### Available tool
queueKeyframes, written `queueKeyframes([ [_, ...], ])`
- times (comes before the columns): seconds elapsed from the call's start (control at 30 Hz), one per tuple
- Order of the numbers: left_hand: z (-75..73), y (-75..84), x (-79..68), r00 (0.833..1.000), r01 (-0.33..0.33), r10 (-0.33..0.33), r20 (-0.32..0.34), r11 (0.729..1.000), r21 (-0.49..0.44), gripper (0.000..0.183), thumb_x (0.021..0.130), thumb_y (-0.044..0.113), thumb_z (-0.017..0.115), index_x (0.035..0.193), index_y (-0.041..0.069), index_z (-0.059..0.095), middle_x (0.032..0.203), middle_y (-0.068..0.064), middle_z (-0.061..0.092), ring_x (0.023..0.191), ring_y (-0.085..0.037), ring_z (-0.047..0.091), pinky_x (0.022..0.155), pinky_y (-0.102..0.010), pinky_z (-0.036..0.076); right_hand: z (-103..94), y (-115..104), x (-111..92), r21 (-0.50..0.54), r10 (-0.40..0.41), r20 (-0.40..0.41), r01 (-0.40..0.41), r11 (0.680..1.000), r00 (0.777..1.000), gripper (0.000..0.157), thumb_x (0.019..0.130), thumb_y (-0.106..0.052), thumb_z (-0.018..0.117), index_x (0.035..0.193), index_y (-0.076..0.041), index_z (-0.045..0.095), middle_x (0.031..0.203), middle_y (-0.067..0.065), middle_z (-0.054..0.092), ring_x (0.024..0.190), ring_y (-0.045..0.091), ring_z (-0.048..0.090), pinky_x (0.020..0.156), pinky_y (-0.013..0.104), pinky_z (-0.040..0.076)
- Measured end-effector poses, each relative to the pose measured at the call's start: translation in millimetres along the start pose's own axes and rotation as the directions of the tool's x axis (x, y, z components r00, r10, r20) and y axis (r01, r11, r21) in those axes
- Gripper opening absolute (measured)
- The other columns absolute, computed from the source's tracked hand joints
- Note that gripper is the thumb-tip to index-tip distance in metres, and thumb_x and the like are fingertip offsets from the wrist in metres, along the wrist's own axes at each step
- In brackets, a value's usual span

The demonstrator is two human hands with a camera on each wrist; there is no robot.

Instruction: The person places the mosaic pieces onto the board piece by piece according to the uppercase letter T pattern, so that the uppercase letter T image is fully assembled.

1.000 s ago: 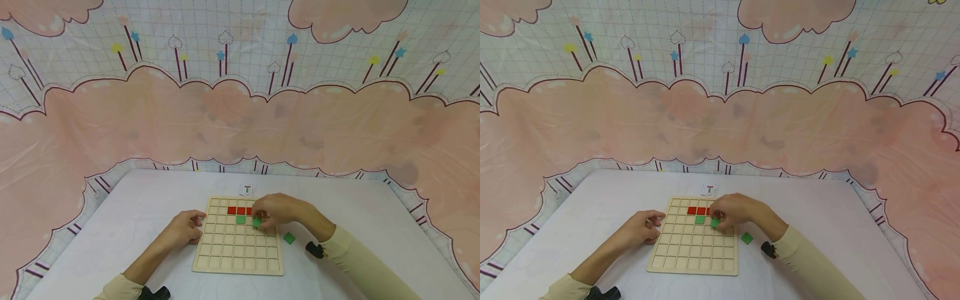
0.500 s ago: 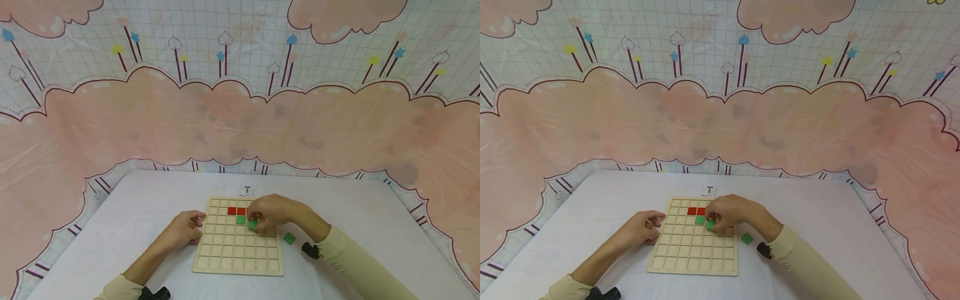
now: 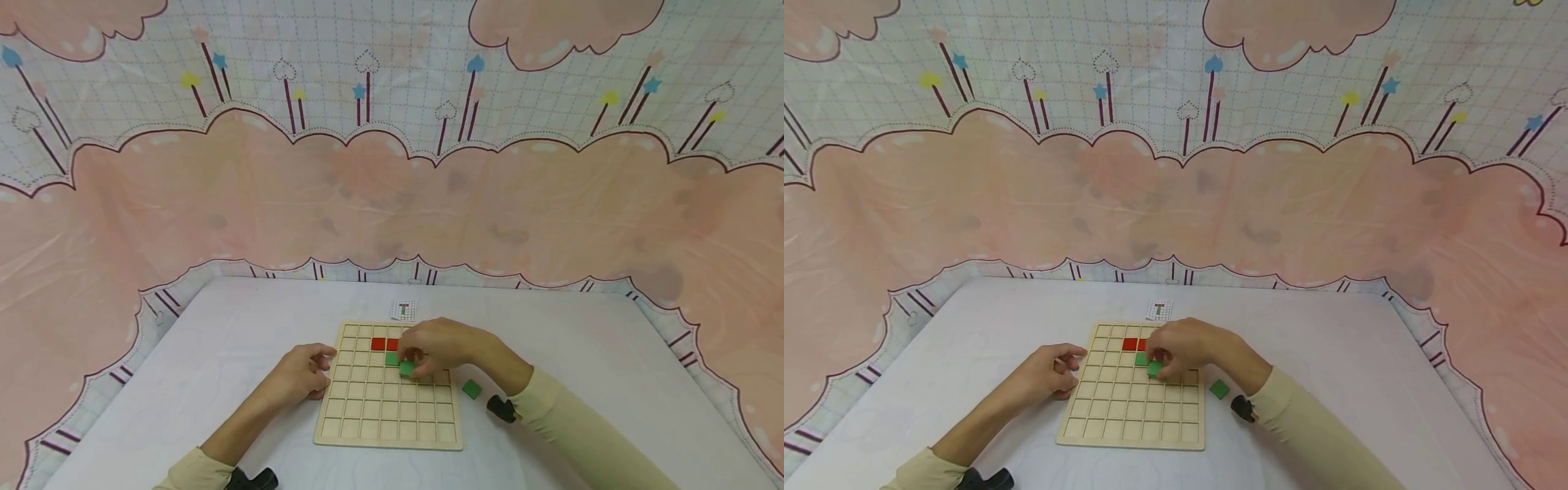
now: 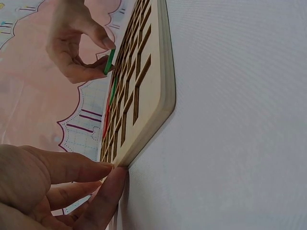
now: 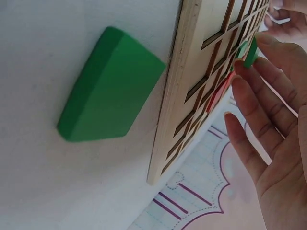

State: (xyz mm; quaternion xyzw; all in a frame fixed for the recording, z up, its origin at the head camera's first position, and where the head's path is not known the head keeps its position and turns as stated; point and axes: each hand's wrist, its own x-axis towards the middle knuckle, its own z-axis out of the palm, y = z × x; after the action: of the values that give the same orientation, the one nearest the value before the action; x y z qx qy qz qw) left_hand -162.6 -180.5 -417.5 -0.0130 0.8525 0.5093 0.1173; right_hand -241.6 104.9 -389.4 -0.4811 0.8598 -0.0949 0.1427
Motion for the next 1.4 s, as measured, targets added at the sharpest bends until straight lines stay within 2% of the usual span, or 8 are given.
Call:
queueKeyframes([
  [0.47, -0.1, 0.3, 0.7, 1.0, 0.002, -0.002, -0.004, 1.0, 0.007, 0.054, 0.077, -0.017, 0.063, 0.13, -0.005, 0.061, 0.097, -0.011, 0.053, 0.072, -0.019, 0.055, 0.055, -0.028, 0.053, -0.9, -7.1, 7.8, -0.037, -0.061, -0.011, 0.061, 0.997, 0.998, 0.017, 0.09, -0.029, 0.076, 0.104, -0.023, 0.071, 0.093, -0.016, 0.061, 0.085, 0.004, 0.059, 0.073, 0.018, 0.046],
  [1.1, 0.5, 1.0, -0.7, 1.0, 0.007, -0.007, -0.006, 1.0, 0.01, 0.053, 0.078, -0.016, 0.064, 0.13, -0.004, 0.061, 0.097, -0.011, 0.053, 0.073, -0.019, 0.054, 0.056, -0.029, 0.054, 4.5, -9.8, 17.6, -0.073, -0.098, -0.003, 0.097, 0.993, 0.995, 0.013, 0.091, -0.032, 0.076, 0.099, -0.027, 0.068, 0.089, -0.015, 0.059, 0.083, 0.001, 0.055, 0.071, 0.018, 0.044],
  [1.4, 0.0, 0.6, 0.0, 1.0, -0.017, 0.016, 0.007, 1.0, 0.021, 0.054, 0.078, -0.016, 0.065, 0.131, -0.006, 0.06, 0.098, -0.011, 0.053, 0.072, -0.019, 0.054, 0.056, -0.031, 0.054, 5.8, -9.4, 20.1, -0.1, -0.111, -0.001, 0.111, 0.989, 0.994, 0.013, 0.091, -0.032, 0.075, 0.101, -0.027, 0.069, 0.094, -0.015, 0.059, 0.084, 0.001, 0.055, 0.072, 0.016, 0.045],
])
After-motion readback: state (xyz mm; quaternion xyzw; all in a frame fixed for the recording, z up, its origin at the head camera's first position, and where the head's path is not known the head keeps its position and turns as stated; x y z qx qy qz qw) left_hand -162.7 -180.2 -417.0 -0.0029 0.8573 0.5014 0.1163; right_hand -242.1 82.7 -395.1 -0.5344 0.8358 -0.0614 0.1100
